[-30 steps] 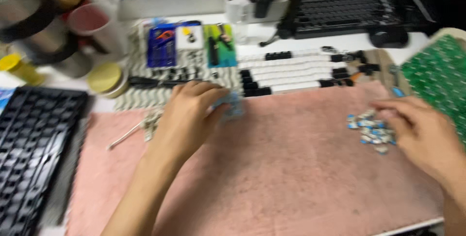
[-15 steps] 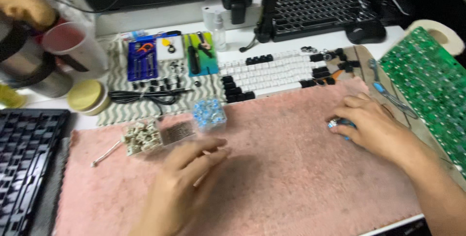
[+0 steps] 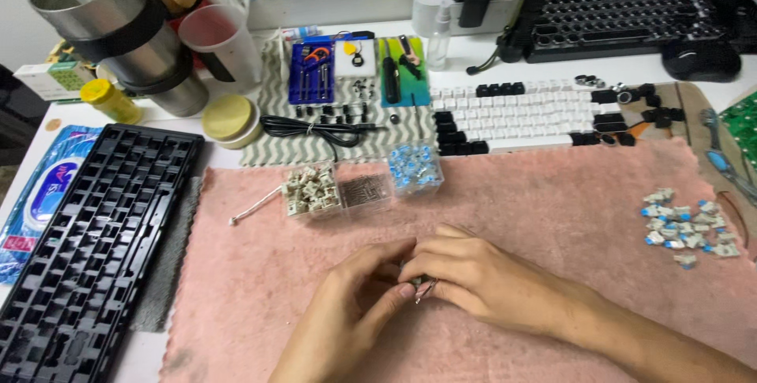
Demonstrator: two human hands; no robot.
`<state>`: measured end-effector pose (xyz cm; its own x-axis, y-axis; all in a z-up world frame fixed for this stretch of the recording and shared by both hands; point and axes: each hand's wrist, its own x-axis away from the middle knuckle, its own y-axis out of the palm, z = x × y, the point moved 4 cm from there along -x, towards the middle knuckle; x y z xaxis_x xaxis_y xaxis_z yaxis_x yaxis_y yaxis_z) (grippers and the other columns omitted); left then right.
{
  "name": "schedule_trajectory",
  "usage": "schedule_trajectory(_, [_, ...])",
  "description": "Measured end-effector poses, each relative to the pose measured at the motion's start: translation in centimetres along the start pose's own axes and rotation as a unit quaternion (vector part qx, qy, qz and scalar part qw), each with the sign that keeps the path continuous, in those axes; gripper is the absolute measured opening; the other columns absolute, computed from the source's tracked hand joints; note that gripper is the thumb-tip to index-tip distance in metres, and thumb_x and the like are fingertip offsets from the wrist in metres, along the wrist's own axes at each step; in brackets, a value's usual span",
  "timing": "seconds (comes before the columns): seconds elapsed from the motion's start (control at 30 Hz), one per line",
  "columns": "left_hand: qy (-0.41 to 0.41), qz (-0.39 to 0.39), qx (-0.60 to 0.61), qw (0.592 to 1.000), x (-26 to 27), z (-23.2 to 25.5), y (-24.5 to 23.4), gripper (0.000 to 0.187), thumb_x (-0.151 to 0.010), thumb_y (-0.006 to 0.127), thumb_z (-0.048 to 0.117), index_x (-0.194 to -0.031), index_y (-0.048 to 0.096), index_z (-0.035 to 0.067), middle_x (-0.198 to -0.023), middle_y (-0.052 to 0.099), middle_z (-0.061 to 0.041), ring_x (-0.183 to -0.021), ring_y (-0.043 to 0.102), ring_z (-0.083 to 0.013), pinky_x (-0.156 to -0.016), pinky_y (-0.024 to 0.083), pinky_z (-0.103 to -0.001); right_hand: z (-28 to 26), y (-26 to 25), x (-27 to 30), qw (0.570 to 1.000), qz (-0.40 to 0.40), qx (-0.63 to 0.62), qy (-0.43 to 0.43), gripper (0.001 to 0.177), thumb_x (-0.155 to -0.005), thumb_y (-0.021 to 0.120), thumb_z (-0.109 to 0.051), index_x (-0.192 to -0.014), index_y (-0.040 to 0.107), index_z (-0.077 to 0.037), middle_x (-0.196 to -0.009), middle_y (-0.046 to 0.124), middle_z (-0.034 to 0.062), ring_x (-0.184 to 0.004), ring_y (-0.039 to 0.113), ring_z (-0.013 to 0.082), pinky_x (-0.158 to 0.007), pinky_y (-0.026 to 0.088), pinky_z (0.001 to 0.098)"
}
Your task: The person assembles mechanical keyboard switches by inserting metal stems into switch housings. They use a small metal tool to press the stems into place and place the completed switches into a clear container.
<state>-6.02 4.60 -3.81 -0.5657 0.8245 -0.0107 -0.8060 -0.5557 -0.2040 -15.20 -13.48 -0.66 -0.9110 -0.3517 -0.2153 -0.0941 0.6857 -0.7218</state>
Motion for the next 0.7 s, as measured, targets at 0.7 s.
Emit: schedule_trajectory(0.7, [-0.066,0.125,0.193,0.971,0.6,-4.1,-1.8,0.042,-0.092,0.092,-0.001,-0.133,0.085,-0.002,-0.117,0.095,-0.014,-0.1,0.087,-0.0148,-0.093,0.072,-0.026,3.0,0.1,1.4,0.995,0.047,0.006,0.087,0.037,-0.103,0.087,-0.028,-0.137,0.08,-0.016,-0.116,0.068,0.0021,-0.11,0.067,0.0214,-0.1,0.058,0.0369])
